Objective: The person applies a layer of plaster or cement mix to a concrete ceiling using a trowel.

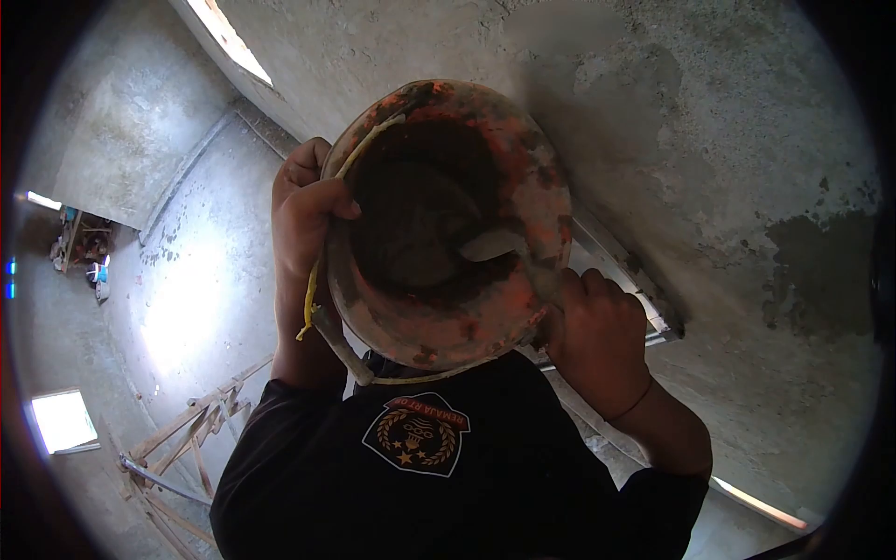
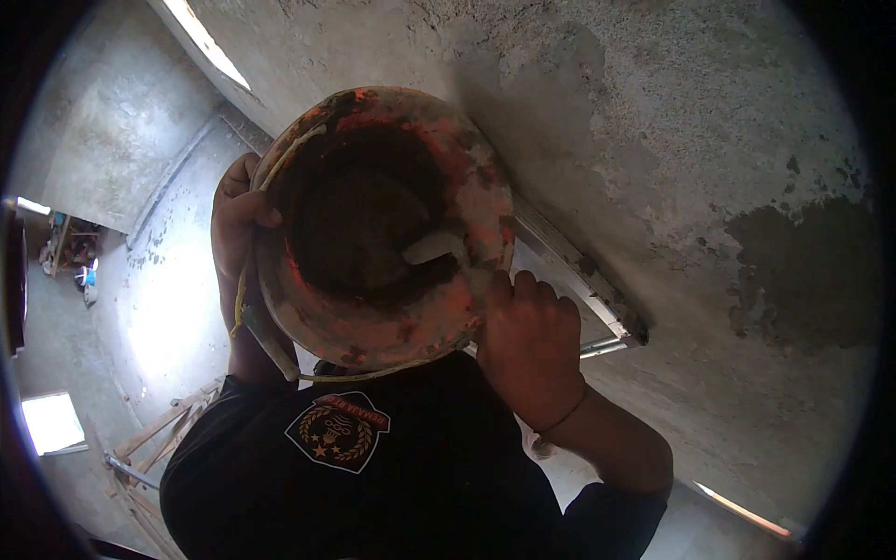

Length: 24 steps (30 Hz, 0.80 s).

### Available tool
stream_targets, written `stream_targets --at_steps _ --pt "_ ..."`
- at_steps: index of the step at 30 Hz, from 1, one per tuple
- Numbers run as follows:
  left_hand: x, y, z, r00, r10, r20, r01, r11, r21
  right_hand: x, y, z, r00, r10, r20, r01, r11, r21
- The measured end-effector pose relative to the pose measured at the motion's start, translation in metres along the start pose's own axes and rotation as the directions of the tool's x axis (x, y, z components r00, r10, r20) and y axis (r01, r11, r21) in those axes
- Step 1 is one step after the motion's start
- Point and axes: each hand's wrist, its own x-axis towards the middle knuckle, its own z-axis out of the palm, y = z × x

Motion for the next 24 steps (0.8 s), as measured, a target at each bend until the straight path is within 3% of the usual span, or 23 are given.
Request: stream_targets --at_steps 4,13,16,18,20,21,24 --pt "-0.002 0.004 0.002 1.0 0.019 -0.001 -0.019 1.0 0.017 -0.004 0.006 0.005 0.999 0.029 -0.021 -0.028 0.999 0.046" --pt "0.001 0.001 -0.002 1.0 0.009 0.022 -0.009 1.0 0.012 -0.019 0.033 0.036 0.952 0.016 -0.305 0.036 0.986 0.163" --pt "0.001 -0.004 -0.002 0.999 0.018 0.031 -0.02 0.999 0.043 -0.032 0.04 0.042 0.933 0.074 -0.353 0.007 0.975 0.224" --pt "-0.002 -0.006 0.002 0.999 0.045 -0.01 -0.045 0.999 -0.014 -0.04 0.043 0.044 0.928 0.17 -0.331 -0.035 0.925 0.38" --pt "0.002 -0.011 -0.005 0.999 0.044 -0.029 -0.043 0.999 0.033 -0.049 0.046 0.042 0.926 0.199 -0.321 -0.079 0.934 0.35" --pt "-0.005 -0.003 0.018 0.989 0.05 -0.138 -0.056 0.998 -0.035 -0.053 0.049 0.04 0.934 0.195 -0.3 -0.09 0.94 0.33" --pt "0.0 -0.008 0.015 1.0 0.026 0.003 -0.026 0.994 -0.108 -0.068 0.061 0.027 0.903 0.204 -0.378 -0.106 0.959 0.264"
